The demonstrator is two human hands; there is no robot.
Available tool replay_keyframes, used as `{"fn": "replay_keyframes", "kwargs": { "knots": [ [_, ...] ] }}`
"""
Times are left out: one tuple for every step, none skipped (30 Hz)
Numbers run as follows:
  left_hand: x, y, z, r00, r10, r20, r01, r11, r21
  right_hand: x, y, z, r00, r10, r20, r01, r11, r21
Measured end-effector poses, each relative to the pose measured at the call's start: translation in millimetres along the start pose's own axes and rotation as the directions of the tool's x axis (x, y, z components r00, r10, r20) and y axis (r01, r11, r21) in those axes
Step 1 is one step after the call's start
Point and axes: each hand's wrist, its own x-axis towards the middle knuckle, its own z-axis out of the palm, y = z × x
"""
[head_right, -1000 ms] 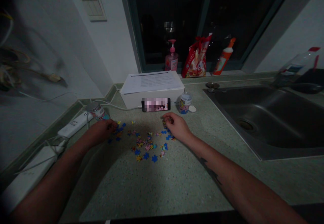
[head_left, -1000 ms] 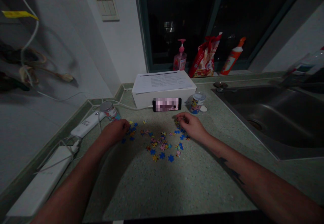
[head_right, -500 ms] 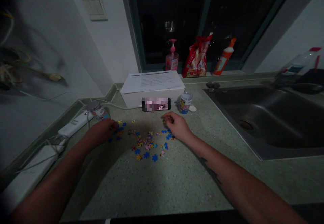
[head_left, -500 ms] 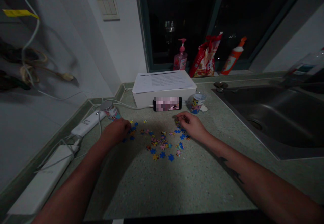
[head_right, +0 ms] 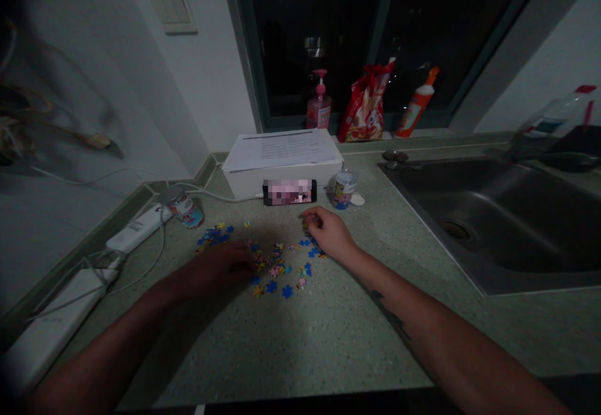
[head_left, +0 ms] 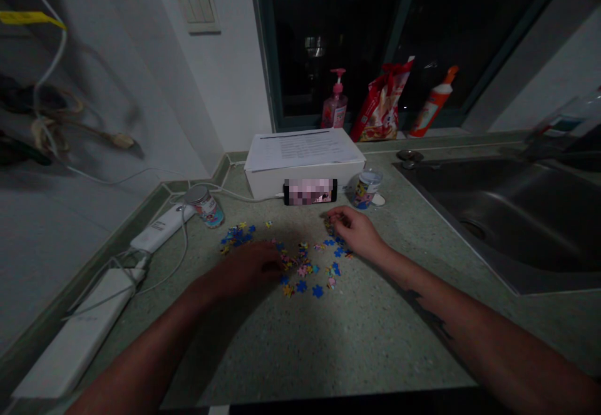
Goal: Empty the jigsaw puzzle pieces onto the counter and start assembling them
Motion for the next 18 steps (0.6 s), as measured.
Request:
{"fn": "replay_keyframes", "kwargs": {
  "knots": [
    [0.2, 1.8, 2.1, 1.0, 0.018, 0.005, -0.018, 1.0, -0.001, 0.0, 0.2, 0.1, 1.0, -0.002, -0.002, 0.002, 1.0, -0.001],
    [0.1, 2.8, 3.5, 1.0, 0.022, 0.0, -0.022, 1.0, 0.005, -0.1, 0.4, 0.3, 1.0, -0.005, -0.003, 0.005, 1.0, -0.004],
    [0.0, 3.3, 4.1, 1.0, 0.02, -0.006, -0.02, 1.0, 0.009, -0.2, 0.5, 0.4, 1.0, -0.007, -0.005, 0.007, 1.0, -0.007],
    [-0.3, 3.6, 4.1, 1.0, 0.017, -0.009, -0.017, 1.0, 0.007, -0.3, 0.5, 0.5, 1.0, -0.009, -0.005, 0.009, 1.0, -0.01],
    [-0.7, 3.8, 3.6, 1.0, 0.015, -0.01, -0.015, 1.0, 0.001, -0.4, 0.6, 0.6, 1.0, -0.01, -0.002, 0.01, 1.0, -0.011],
    [-1.0, 4.1, 2.7, 1.0, 0.014, -0.009, -0.014, 1.0, -0.005, -0.5, 0.5, 0.6, 1.0, -0.01, -0.002, 0.01, 1.0, -0.011],
    [-1.4, 4.5, 1.6, 1.0, 0.016, -0.006, -0.016, 1.0, -0.007, -0.6, 0.3, 0.6, 1.0, -0.01, -0.002, 0.01, 1.0, -0.009],
    [-1.7, 4.9, 0.6, 1.0, 0.019, 0.001, -0.019, 1.0, -0.005, -0.7, 0.1, 0.5, 1.0, -0.01, -0.002, 0.01, 1.0, -0.005],
    [-1.9, 5.5, -0.4, 1.0, 0.021, 0.011, -0.021, 1.0, 0.001, -0.7, -0.2, 0.4, 1.0, -0.008, -0.002, 0.008, 1.0, -0.001],
    [-2.1, 6.1, -1.2, 1.0, 0.021, 0.019, -0.021, 1.0, 0.007, -0.7, -0.6, 0.3, 1.0, -0.005, -0.002, 0.005, 1.0, 0.001],
    [-2.3, 6.8, -1.8, 0.999, 0.021, 0.025, -0.022, 1.0, 0.012, -0.7, -0.9, 0.1, 1.0, -0.003, -0.002, 0.003, 1.0, 0.002],
    [-2.4, 7.6, -2.0, 0.999, 0.023, 0.027, -0.023, 1.0, 0.013, -0.6, -1.2, 0.0, 1.0, -0.001, 0.0, 0.001, 1.0, 0.003],
    [-2.4, 8.5, -2.0, 0.999, 0.024, 0.027, -0.024, 1.0, 0.013, -0.5, -1.4, 0.0, 1.0, -0.003, 0.0, 0.003, 1.0, 0.004],
    [-2.3, 9.6, -1.8, 0.999, 0.024, 0.024, -0.025, 1.0, 0.011, -0.5, -1.5, 0.0, 1.0, -0.006, -0.002, 0.006, 1.0, 0.005],
    [-2.3, 10.7, -1.3, 1.0, 0.025, 0.019, -0.025, 1.0, 0.007, -0.4, -1.5, 0.0, 1.0, -0.01, -0.004, 0.01, 1.0, 0.006],
    [-2.1, 11.9, -0.7, 0.999, 0.026, 0.018, -0.026, 1.0, 0.0, -0.3, -1.3, 0.1, 1.0, -0.012, -0.005, 0.012, 1.0, 0.009],
    [-1.9, 13.0, 0.1, 0.999, 0.028, 0.022, -0.028, 1.0, -0.009, -0.2, -1.1, 0.2, 1.0, -0.011, -0.005, 0.011, 1.0, 0.011],
    [-1.7, 13.7, 0.9, 0.999, 0.033, 0.028, -0.032, 0.999, -0.019, -0.1, -0.9, 0.4, 1.0, -0.008, -0.005, 0.008, 1.0, 0.012]
  ]
}}
